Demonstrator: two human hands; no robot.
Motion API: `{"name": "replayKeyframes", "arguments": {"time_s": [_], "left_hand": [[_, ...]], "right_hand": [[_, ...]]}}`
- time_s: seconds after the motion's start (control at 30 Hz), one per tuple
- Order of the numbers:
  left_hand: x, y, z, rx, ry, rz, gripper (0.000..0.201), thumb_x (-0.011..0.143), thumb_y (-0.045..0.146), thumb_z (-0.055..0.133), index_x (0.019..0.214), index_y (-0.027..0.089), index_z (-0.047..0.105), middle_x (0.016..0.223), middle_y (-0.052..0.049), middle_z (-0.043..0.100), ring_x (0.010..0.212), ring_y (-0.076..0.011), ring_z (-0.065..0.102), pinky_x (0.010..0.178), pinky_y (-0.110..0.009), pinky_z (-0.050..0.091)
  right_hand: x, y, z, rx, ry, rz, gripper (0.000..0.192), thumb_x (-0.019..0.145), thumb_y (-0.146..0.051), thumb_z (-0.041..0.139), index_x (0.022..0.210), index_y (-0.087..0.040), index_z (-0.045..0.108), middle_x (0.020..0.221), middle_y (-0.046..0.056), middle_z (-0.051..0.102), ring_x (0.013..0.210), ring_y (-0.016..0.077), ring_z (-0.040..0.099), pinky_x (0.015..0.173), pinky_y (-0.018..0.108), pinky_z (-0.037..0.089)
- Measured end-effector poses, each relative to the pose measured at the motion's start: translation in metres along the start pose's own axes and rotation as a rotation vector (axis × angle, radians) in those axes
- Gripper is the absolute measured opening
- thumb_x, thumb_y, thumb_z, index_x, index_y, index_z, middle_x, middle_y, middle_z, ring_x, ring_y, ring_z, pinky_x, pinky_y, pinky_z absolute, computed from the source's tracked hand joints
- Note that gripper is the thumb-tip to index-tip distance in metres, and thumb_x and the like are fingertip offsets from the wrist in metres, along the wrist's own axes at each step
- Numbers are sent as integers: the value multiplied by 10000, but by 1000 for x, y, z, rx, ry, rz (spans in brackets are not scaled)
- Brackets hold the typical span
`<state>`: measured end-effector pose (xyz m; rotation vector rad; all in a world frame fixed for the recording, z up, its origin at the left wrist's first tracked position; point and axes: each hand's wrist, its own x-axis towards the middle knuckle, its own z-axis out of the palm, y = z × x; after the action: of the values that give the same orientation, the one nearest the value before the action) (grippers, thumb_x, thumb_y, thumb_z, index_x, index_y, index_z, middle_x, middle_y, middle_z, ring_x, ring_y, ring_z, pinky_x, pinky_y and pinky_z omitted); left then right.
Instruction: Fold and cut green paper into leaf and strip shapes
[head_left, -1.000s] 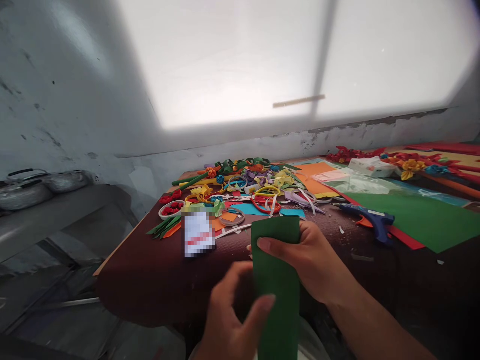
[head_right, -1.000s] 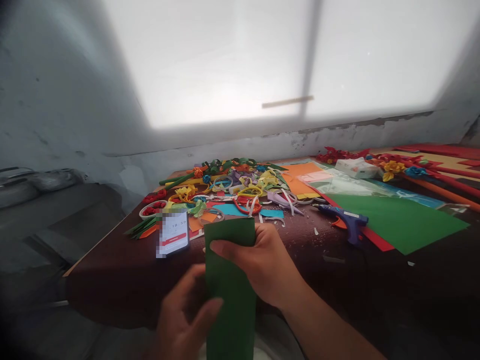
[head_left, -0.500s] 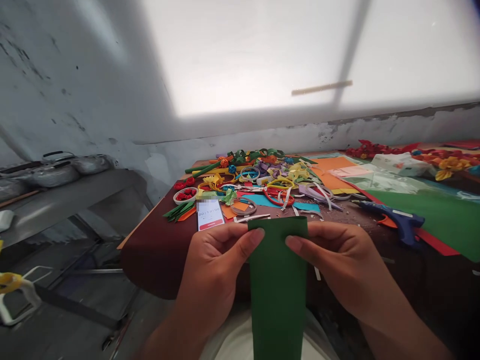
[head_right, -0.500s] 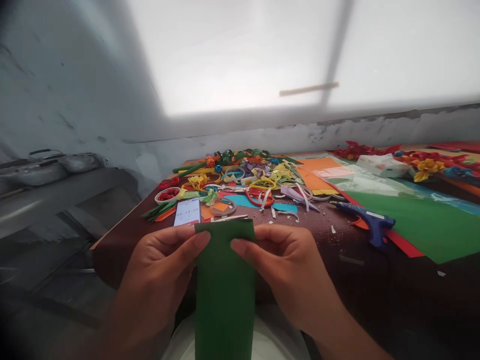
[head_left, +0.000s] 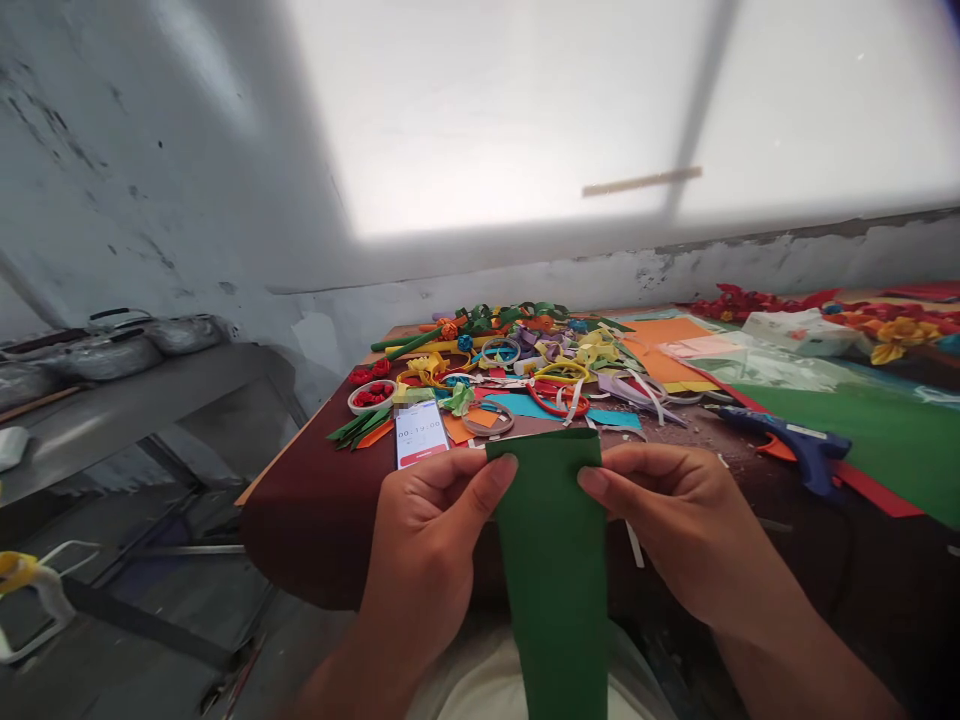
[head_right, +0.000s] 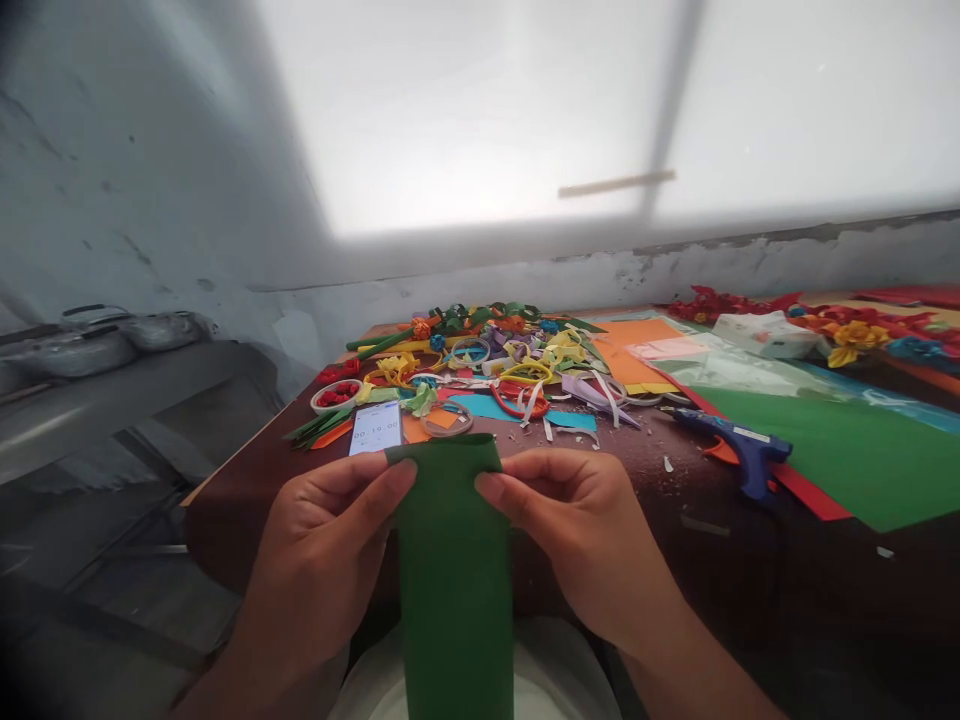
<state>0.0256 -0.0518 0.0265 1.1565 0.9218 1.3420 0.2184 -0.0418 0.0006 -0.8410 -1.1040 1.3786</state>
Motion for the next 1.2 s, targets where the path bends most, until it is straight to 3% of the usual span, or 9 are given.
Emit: {"name": "replayKeyframes", "arguments": {"time_s": [0.17, 0.3, 0.67, 0.73, 0.8, 0.87, 1.0, 1.1, 1.2], "left_hand": [[20, 31, 2, 492, -236, 113, 208, 821, 325, 788, 979, 191, 779, 939, -39, 775, 872, -191, 706, 749, -252, 542], [39, 48, 13, 811, -365, 212, 109, 836, 285, 745, 777, 196, 769, 768, 1, 727, 744, -139, 625, 632, -218, 455], [81, 31, 4, 589, -261, 38, 312, 824, 453, 692, 703, 181, 598, 611, 0, 606, 544, -159, 582, 495, -272, 458], [78, 31, -1, 782, -193, 273, 233, 885, 403, 620, 815, 182, 645, 773, -49, 699, 731, -219, 680, 628, -333, 547], [70, 33, -10, 1009, -157, 717, 209, 917, 306, 561, 1052, 185, 667, 1120, -105, 733, 1101, -278, 672, 918, -429, 550], [60, 34, -19, 1223, -432, 1158, 387, 898, 289, 574, 1264, 173, 613, 1404, -137, 627, 1389, -327, 497, 1154, -523, 390], [52, 30, -32, 1537, -683, 1482, 413, 943, 169, 564, 1355, 164, 585, 1409, -101, 646, 1377, -253, 543, 1200, -403, 363], [51, 17, -29, 1275, -563, 1247, 303, 963, 139, 504, 1219, 173, 663, 1172, -93, 773, 1122, -240, 719, 973, -344, 545], [42, 1, -16, 848, -337, 389, 290, 1008, 319, 471, 929, 163, 702, 834, -63, 769, 719, -187, 717, 624, -262, 550]], "right_hand": [[8, -4, 2, -137, -36, -3, 136, 686, -288, 909, 744, -210, 814, 713, 6, 763, 609, 108, 632, 540, 160, 481], [14, -5, 7, -202, -56, 4, 179, 677, -324, 903, 690, -180, 798, 627, -3, 693, 560, 81, 506, 481, 171, 360], [21, 13, -4, -128, -81, 195, 277, 643, -397, 913, 679, -170, 760, 633, 6, 713, 537, 111, 588, 488, 197, 414], [21, 11, -10, -130, -69, 206, 300, 640, -417, 913, 688, -166, 756, 635, 9, 714, 539, 118, 601, 486, 199, 422], [22, 5, -15, -147, -48, 196, 328, 642, -439, 910, 695, -157, 751, 627, 8, 703, 536, 112, 592, 485, 198, 418], [25, -3, -18, -160, -39, 193, 349, 631, -442, 916, 697, -147, 742, 609, -1, 680, 519, 97, 559, 476, 193, 396], [32, -13, -18, -226, -90, 184, 358, 587, -396, 949, 664, -129, 725, 519, -39, 586, 460, 49, 432, 434, 174, 287], [35, -15, -21, -177, -104, 186, 412, 654, -502, 898, 662, -124, 736, 499, -18, 599, 426, 57, 441, 420, 183, 298], [35, -9, -26, 54, -37, 21, 526, 757, -668, 752, 898, -164, 807, 807, 92, 787, 701, 202, 717, 659, 289, 550]]}}
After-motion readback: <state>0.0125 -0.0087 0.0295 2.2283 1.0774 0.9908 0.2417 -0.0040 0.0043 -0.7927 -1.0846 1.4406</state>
